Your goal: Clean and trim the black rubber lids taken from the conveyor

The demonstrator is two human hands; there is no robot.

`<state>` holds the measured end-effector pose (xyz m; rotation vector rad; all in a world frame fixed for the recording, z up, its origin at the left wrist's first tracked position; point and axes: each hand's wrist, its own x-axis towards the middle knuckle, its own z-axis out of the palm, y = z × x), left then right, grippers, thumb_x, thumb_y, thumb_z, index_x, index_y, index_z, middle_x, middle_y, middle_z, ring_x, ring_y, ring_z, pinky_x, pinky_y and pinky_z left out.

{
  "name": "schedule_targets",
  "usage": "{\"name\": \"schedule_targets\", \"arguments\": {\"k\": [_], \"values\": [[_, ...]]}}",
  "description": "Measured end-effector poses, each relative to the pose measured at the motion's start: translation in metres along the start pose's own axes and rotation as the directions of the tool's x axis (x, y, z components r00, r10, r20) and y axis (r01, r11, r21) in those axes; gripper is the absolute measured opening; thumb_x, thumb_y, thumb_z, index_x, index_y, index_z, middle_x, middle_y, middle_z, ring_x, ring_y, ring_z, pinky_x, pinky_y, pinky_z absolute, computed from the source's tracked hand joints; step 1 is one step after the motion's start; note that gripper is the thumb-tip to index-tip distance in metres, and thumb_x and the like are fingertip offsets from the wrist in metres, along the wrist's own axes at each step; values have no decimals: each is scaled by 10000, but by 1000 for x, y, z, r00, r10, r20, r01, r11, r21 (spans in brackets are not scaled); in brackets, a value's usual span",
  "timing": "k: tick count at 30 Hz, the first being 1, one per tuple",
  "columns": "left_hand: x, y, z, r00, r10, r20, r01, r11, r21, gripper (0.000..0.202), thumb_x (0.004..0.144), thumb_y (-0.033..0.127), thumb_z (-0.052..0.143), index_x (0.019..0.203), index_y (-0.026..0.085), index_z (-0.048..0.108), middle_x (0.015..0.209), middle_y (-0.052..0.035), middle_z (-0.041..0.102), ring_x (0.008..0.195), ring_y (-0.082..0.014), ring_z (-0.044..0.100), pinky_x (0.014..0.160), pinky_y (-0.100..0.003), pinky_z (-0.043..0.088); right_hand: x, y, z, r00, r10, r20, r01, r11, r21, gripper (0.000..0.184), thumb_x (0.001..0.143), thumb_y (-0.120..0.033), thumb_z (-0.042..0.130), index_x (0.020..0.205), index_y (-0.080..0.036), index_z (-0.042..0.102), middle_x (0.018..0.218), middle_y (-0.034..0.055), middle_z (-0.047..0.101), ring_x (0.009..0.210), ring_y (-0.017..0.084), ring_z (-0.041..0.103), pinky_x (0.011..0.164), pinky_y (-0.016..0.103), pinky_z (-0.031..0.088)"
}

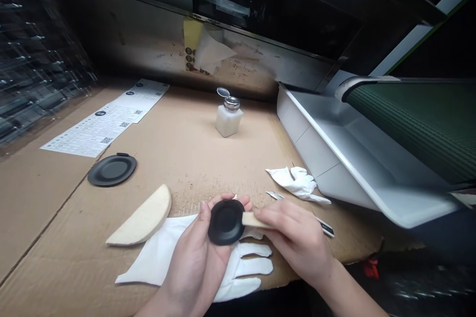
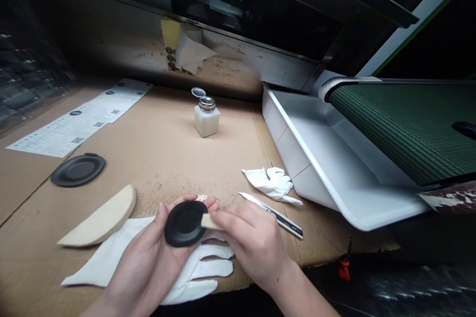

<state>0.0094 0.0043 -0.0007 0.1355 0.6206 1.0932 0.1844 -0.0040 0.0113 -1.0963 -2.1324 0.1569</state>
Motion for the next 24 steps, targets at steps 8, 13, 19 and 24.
{"name": "schedule_targets", "arguments": {"k": [8, 13, 19, 24], "values": [[0, -3, 0, 998, -27, 56, 26, 999, 25, 303, 879, 388, 431, 975, 156, 600, 1021, -108, 649, 1064, -244, 550, 986, -391, 368, -3, -31, 32, 995, -80, -55, 81, 997, 9, 175, 810, -97, 579, 963, -160, 633, 831, 32, 677, 761, 150, 553, 649, 295, 469], [0, -2, 0, 997, -79, 12, 79, 997, 18, 326, 862, 382, 464, 1054, 145, 581, 1034, -138, 643, 1073, -265, 545, 985, -401, 365, 1, -28, 27, 992, -123, 0, 123, 992, -12, 181, 815, -114, 580, 980, -169, 627, 841, 24, 679, 760, 143, 555, 648, 285, 462], [0, -2, -4, 998, -68, 6, 68, 998, -13, 332, 866, 380, 457, 1032, 129, 594, 1051, -150, 639, 1097, -266, 532, 1006, -402, 345, -8, -21, 14, 995, -94, 33, 96, 993, -70, 197, 813, -90, 573, 984, -170, 626, 831, 23, 676, 732, 134, 538, 620, 271, 441], [-1, 0, 3, 995, -102, -7, 102, 994, -27, 345, 892, 375, 394, 952, 129, 629, 987, -120, 657, 1041, -241, 571, 981, -360, 380, 16, -34, 35, 992, -123, 1, 122, 989, -85, 182, 829, -138, 550, 980, -196, 632, 798, 6, 668, 715, 138, 526, 635, 279, 434]]}}
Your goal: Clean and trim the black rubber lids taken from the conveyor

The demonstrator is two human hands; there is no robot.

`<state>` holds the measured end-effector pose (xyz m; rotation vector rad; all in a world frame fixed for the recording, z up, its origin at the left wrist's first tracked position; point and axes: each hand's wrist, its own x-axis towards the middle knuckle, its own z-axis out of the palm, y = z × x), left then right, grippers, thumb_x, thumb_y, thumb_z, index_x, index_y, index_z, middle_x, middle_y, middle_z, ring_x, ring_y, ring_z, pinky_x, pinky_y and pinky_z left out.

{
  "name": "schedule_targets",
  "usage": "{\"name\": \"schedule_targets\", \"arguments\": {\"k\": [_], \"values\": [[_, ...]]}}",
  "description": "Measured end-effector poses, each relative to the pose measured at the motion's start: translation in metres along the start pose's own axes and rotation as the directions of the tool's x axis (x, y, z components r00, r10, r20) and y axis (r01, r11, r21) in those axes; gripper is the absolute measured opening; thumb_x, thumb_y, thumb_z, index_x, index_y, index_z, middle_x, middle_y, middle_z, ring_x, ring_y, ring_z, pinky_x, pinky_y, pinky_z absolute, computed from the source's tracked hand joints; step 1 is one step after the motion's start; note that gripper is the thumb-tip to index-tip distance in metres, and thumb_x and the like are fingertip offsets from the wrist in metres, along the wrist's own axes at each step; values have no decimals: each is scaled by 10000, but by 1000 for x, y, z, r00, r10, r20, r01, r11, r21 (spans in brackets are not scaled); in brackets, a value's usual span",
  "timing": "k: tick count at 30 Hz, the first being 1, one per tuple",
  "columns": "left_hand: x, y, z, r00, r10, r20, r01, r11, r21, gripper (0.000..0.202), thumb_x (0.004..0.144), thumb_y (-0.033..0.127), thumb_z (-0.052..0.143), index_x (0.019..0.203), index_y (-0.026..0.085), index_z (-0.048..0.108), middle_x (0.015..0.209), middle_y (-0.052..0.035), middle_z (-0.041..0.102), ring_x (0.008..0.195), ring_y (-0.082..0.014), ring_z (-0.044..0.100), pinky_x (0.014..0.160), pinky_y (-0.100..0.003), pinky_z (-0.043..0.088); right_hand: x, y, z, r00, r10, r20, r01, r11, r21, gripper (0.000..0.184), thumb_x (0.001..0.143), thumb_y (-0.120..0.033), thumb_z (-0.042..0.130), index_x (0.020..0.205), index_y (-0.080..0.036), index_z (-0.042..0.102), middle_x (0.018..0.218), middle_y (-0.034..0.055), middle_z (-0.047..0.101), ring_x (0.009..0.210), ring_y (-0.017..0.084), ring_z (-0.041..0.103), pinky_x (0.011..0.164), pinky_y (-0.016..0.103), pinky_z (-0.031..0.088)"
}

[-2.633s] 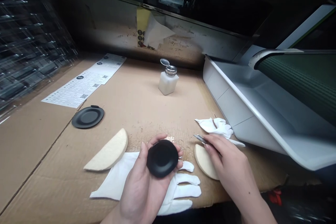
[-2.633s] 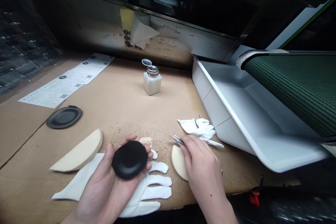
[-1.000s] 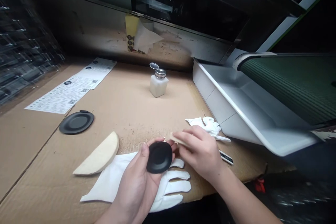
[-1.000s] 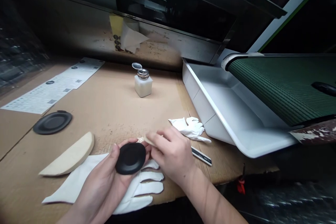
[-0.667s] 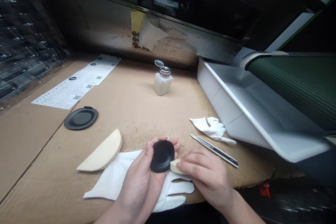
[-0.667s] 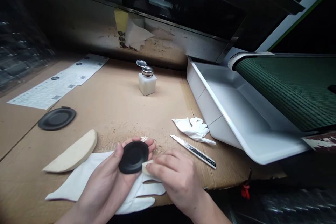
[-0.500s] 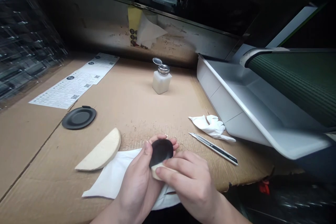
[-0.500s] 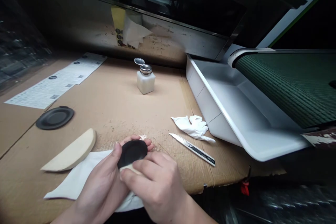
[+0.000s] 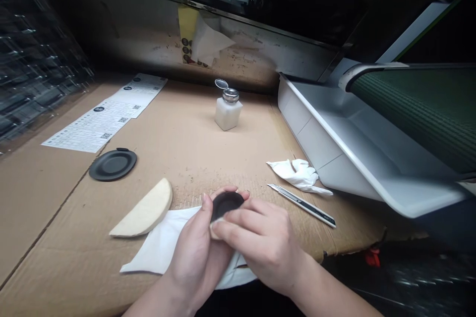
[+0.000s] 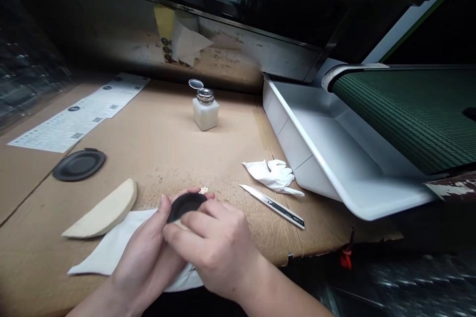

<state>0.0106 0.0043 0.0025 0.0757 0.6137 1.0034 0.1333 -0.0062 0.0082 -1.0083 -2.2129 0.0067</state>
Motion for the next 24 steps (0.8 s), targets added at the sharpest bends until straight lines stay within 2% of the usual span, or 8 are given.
{"name": "schedule_targets", "arguments": {"k": [4, 6, 10, 13, 16, 20, 22, 24], "values": [[1, 1, 2, 998, 50, 27, -50, 999, 1, 416, 910, 388, 338, 930, 114, 651, 981, -108, 658, 1069, -230, 549, 999, -353, 366, 15, 2, 9, 983, 135, -123, -141, 989, -45, 190, 844, -126, 524, 992, -178, 631, 828, 14, 670, 684, 124, 516, 615, 265, 425], [0, 1, 1, 999, 43, 17, -43, 999, 12, 412, 908, 392, 343, 927, 122, 653, 993, -108, 659, 1081, -234, 543, 1004, -365, 362, 14, 0, 9, 978, 174, -118, -177, 984, -22, 191, 854, -126, 506, 993, -171, 630, 838, 21, 668, 702, 123, 526, 633, 262, 432], [-1, 0, -1, 1000, 16, 18, -17, 999, 29, 394, 884, 431, 385, 945, 135, 638, 1014, -123, 658, 1069, -253, 559, 986, -377, 385, -3, -6, -3, 995, 69, 70, -71, 997, 28, 199, 871, -157, 486, 1008, -198, 624, 791, 14, 652, 732, 130, 530, 659, 270, 435], [1, -1, -1, 999, 32, 19, -33, 998, 57, 379, 874, 430, 413, 974, 131, 623, 1023, -134, 655, 1080, -270, 554, 977, -385, 396, -16, 2, -20, 984, 21, 175, -14, 999, -43, 179, 857, -146, 512, 978, -197, 633, 784, 17, 650, 693, 129, 513, 615, 268, 417], [2, -2, 0, 997, 78, 7, -79, 994, 78, 364, 884, 407, 403, 957, 125, 622, 1024, -142, 658, 1112, -277, 534, 988, -403, 382, -22, 18, -38, 991, 69, 116, -53, 989, -135, 187, 848, -112, 524, 968, -200, 637, 801, 23, 657, 710, 134, 523, 622, 267, 419], [2, -2, -1, 996, 86, 9, -86, 992, 97, 348, 895, 388, 390, 944, 131, 618, 1039, -145, 656, 1127, -266, 522, 984, -402, 378, -16, 24, -44, 990, 136, -31, -137, 988, -65, 234, 829, -68, 531, 1017, -180, 614, 844, 36, 660, 727, 133, 532, 639, 265, 431], [2, -2, -1, 995, 87, 38, -91, 991, 101, 365, 894, 409, 379, 960, 136, 613, 1047, -137, 652, 1124, -267, 520, 969, -396, 389, -11, 19, -40, 990, 143, -20, -143, 989, -42, 215, 842, -100, 521, 1028, -162, 611, 827, 45, 655, 712, 135, 533, 631, 266, 431], [1, -2, -1, 994, 81, 68, -88, 990, 107, 381, 893, 430, 369, 968, 143, 609, 1053, -125, 647, 1112, -271, 524, 947, -392, 404, -6, 13, -36, 988, 142, 58, -140, 990, -34, 188, 866, -150, 493, 1005, -161, 619, 815, 45, 650, 707, 137, 538, 625, 268, 428]]}}
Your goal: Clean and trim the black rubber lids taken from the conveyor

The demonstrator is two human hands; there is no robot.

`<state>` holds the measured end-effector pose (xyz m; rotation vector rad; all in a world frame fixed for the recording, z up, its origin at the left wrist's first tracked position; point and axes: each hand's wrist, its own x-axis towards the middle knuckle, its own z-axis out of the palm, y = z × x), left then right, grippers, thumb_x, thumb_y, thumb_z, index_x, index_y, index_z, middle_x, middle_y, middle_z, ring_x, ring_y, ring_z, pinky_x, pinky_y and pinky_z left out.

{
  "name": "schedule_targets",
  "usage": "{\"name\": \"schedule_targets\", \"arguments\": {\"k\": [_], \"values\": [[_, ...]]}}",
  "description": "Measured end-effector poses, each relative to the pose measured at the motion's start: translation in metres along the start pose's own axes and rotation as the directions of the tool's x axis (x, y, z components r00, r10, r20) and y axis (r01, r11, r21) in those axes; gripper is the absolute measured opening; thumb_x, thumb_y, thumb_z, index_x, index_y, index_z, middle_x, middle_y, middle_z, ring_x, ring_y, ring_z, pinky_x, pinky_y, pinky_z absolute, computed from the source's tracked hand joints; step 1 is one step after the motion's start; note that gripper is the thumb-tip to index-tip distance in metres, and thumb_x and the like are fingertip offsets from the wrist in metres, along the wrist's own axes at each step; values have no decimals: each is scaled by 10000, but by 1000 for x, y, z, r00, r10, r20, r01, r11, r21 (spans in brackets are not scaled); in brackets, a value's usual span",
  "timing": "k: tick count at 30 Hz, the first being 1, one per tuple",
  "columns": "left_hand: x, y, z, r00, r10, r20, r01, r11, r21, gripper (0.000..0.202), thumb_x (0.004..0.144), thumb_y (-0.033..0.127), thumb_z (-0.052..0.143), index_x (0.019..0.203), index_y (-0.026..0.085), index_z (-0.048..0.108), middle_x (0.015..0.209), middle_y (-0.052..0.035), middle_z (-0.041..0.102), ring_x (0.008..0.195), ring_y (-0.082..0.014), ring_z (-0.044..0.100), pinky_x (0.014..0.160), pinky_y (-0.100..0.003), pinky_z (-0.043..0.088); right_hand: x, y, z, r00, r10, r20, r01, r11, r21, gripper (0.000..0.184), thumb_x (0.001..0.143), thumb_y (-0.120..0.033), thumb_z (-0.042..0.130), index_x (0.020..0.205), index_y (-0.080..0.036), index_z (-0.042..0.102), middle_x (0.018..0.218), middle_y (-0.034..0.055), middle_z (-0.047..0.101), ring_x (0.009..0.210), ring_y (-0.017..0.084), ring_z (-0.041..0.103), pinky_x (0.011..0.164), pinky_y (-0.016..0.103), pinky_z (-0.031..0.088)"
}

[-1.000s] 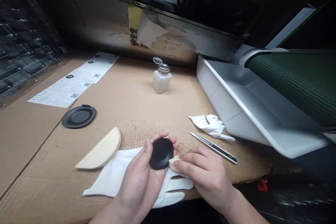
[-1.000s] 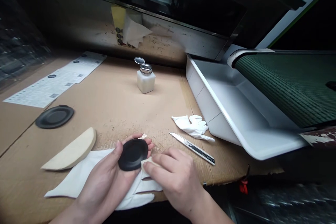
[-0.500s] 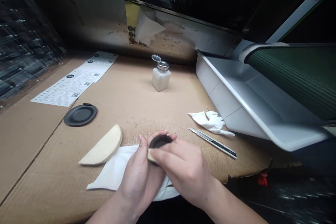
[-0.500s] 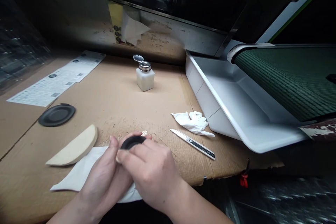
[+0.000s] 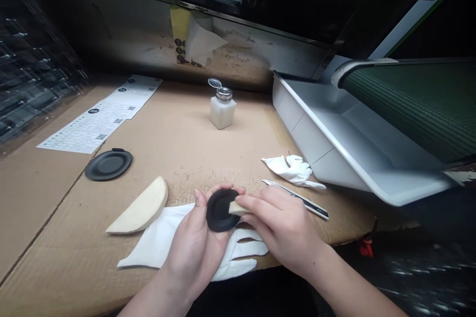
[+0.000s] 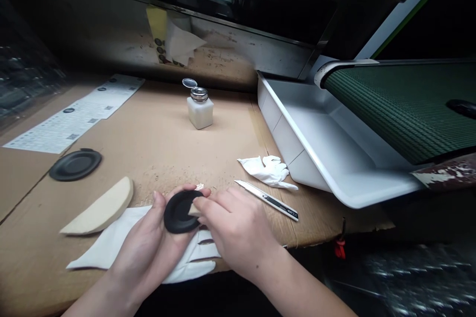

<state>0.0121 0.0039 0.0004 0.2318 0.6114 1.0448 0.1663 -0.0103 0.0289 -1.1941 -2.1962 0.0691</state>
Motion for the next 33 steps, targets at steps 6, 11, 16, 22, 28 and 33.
{"name": "schedule_targets", "arguments": {"k": [6, 11, 16, 22, 28, 33], "values": [[-3, 1, 3, 999, -33, 41, 31, 998, 51, 392, 892, 441, 361, 951, 145, 612, 1044, -115, 643, 1088, -263, 533, 898, -351, 428, 6, -8, 4, 976, -1, 220, -1, 1000, 13, 172, 857, -159, 489, 918, -219, 638, 749, -5, 635, 649, 133, 511, 565, 265, 388], [-1, 0, 3, 1000, -25, -4, 25, 999, 23, 391, 887, 445, 374, 954, 150, 622, 1022, -101, 648, 1063, -244, 549, 894, -336, 432, 6, -14, 26, 996, 86, -31, -79, 981, 179, 156, 859, -168, 500, 949, -179, 627, 828, 14, 670, 753, 133, 576, 758, 265, 460], [0, -1, 1, 999, 6, -39, -6, 1000, 3, 374, 894, 418, 376, 967, 151, 629, 978, -78, 654, 1045, -228, 557, 931, -348, 415, 1, -12, 26, 894, 364, -261, -313, 925, 217, 221, 826, -192, 564, 1040, -227, 607, 935, 13, 674, 831, 146, 622, 742, 253, 501], [-2, 1, 3, 998, -39, -53, 38, 999, -20, 387, 885, 439, 388, 999, 162, 633, 1013, -82, 655, 1060, -224, 556, 963, -350, 396, 1, -26, 35, 938, 208, -277, -203, 978, 46, 186, 841, -129, 515, 982, -184, 623, 793, 39, 653, 743, 147, 591, 692, 266, 487], [-2, -2, 3, 991, -7, -137, 12, 999, 37, 304, 868, 368, 468, 955, 154, 665, 952, -85, 679, 1044, -218, 564, 948, -337, 421, 34, -31, 59, 934, 140, -327, -193, 972, -133, 156, 857, -197, 494, 903, -162, 640, 677, 42, 609, 633, 153, 532, 575, 274, 439], [-2, -1, 2, 1000, 9, -23, -10, 999, -39, 357, 885, 408, 413, 1040, 172, 630, 1057, -78, 657, 1084, -219, 540, 956, -347, 411, 41, -21, 28, 880, 315, -356, -241, 941, 237, 143, 824, -183, 542, 947, -191, 613, 865, 18, 653, 821, 142, 595, 757, 255, 482]]}}
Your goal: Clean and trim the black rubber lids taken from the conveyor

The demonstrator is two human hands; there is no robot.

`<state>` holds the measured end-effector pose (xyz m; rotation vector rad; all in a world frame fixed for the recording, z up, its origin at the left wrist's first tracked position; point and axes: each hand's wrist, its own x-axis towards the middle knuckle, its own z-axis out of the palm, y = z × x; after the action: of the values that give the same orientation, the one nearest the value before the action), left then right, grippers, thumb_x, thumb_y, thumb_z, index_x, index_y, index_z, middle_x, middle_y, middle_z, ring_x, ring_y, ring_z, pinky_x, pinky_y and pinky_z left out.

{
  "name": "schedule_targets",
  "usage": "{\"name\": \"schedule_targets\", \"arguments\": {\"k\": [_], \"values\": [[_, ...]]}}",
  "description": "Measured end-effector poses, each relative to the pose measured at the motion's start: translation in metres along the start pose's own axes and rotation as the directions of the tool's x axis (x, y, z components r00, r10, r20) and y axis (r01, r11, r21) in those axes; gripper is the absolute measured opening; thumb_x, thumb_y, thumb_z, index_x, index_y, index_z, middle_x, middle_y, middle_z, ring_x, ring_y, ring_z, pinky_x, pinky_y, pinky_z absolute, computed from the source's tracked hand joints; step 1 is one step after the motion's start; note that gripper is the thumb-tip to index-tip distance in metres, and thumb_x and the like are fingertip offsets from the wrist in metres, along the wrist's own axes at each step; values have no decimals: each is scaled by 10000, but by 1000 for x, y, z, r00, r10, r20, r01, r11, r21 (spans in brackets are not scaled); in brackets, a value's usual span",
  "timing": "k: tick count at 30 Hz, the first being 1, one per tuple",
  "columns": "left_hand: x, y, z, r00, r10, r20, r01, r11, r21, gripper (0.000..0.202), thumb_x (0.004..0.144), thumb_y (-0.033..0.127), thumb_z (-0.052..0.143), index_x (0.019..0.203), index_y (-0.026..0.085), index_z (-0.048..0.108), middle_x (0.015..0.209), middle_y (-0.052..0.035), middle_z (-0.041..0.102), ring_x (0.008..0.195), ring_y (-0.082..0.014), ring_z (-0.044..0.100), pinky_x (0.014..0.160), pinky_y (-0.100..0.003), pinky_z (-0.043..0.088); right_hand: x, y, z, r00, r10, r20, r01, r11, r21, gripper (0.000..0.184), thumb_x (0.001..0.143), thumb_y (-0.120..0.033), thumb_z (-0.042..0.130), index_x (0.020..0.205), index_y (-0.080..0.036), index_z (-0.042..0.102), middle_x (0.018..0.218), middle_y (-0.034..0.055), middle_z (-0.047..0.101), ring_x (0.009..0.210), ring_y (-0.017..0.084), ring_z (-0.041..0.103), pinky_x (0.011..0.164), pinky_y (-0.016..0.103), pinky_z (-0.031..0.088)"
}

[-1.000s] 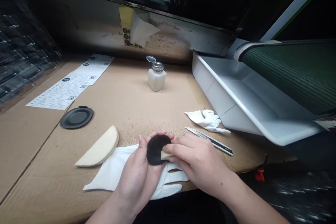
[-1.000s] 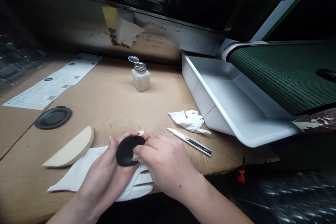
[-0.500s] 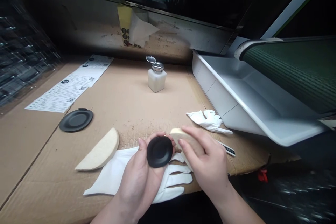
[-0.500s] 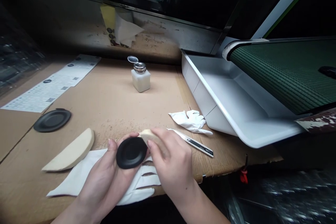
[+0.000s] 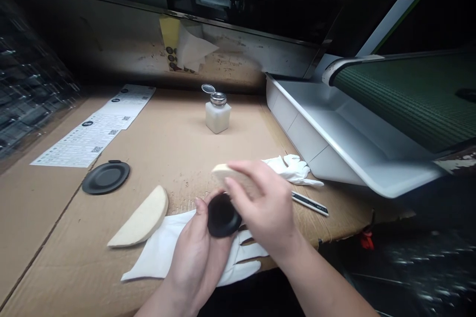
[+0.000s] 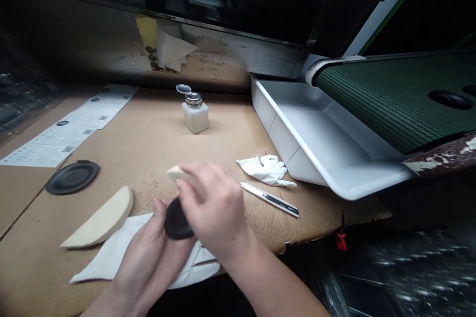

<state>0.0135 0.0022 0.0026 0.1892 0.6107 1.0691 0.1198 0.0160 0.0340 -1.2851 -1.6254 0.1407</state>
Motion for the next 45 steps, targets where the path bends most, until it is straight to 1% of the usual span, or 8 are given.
{"name": "schedule_targets", "arguments": {"k": [4, 9, 16, 22, 27, 35, 40, 45], "values": [[1, 1, -1, 999, -27, -17, 27, 1000, -15, 383, 890, 434, 378, 1002, 169, 631, 1009, -77, 661, 1052, -210, 557, 959, -345, 402, -19, 3, -18, 994, 78, 71, -76, 997, -34, 166, 796, -152, 569, 942, -208, 624, 839, 8, 656, 786, 142, 605, 715, 255, 488], [0, 2, 0, 999, -28, 16, 28, 1000, 15, 374, 877, 458, 389, 987, 188, 622, 1065, -80, 640, 1108, -227, 526, 988, -346, 366, -41, 0, 1, 991, 44, 126, -41, 999, -24, 183, 804, -127, 530, 953, -170, 628, 863, 52, 658, 854, 173, 600, 788, 298, 489], [-1, 1, 0, 999, -9, 32, 6, 997, 83, 378, 879, 452, 380, 955, 167, 617, 1032, -101, 641, 1119, -249, 519, 1005, -370, 352, -46, 5, -14, 926, -123, 357, 156, 986, -64, 146, 859, -155, 479, 913, -173, 614, 768, 20, 615, 728, 134, 532, 685, 267, 441], [2, -1, -1, 999, 4, 43, -9, 994, 105, 383, 876, 461, 386, 969, 162, 608, 1033, -88, 639, 1082, -223, 536, 981, -344, 386, -27, 19, -39, 792, -385, 474, 573, 737, -358, 155, 817, -115, 522, 925, -143, 630, 661, 4, 571, 606, 132, 428, 502, 282, 293], [2, -1, 1, 999, 20, -34, -16, 993, 120, 356, 881, 425, 403, 986, 157, 613, 957, -83, 663, 1025, -212, 577, 917, -328, 447, -8, 25, -35, 697, -580, 422, 717, 583, -383, 126, 821, -156, 550, 909, -148, 640, 792, 13, 656, 606, 133, 449, 498, 294, 309], [1, 4, -2, 998, -34, -57, 35, 999, 10, 397, 871, 414, 428, 1083, 117, 586, 1095, -175, 646, 1120, -311, 538, 960, -406, 423, -28, 54, -51, 932, -304, 199, 361, 830, -424, 296, 797, -43, 565, 1047, -193, 615, 948, 0, 687, 803, 153, 528, 721, 285, 447], [1, 5, 0, 996, -68, -51, 65, 996, -62, 428, 868, 441, 417, 1113, 126, 571, 1103, -193, 644, 1136, -305, 531, 944, -400, 438, -48, 49, -52, 921, -187, 343, 317, 870, -379, 182, 855, -236, 547, 1012, -204, 634, 1013, 18, 667, 896, 192, 536, 792, 346, 425], [0, 6, 1, 995, -83, -54, 79, 995, -63, 434, 871, 436, 407, 1115, 112, 564, 1095, -212, 643, 1113, -318, 547, 930, -414, 449, -20, 61, -64, 944, -128, 304, 250, 879, -405, 201, 889, -252, 472, 1003, -196, 628, 1049, 48, 640, 970, 199, 523, 854, 363, 403]]}}
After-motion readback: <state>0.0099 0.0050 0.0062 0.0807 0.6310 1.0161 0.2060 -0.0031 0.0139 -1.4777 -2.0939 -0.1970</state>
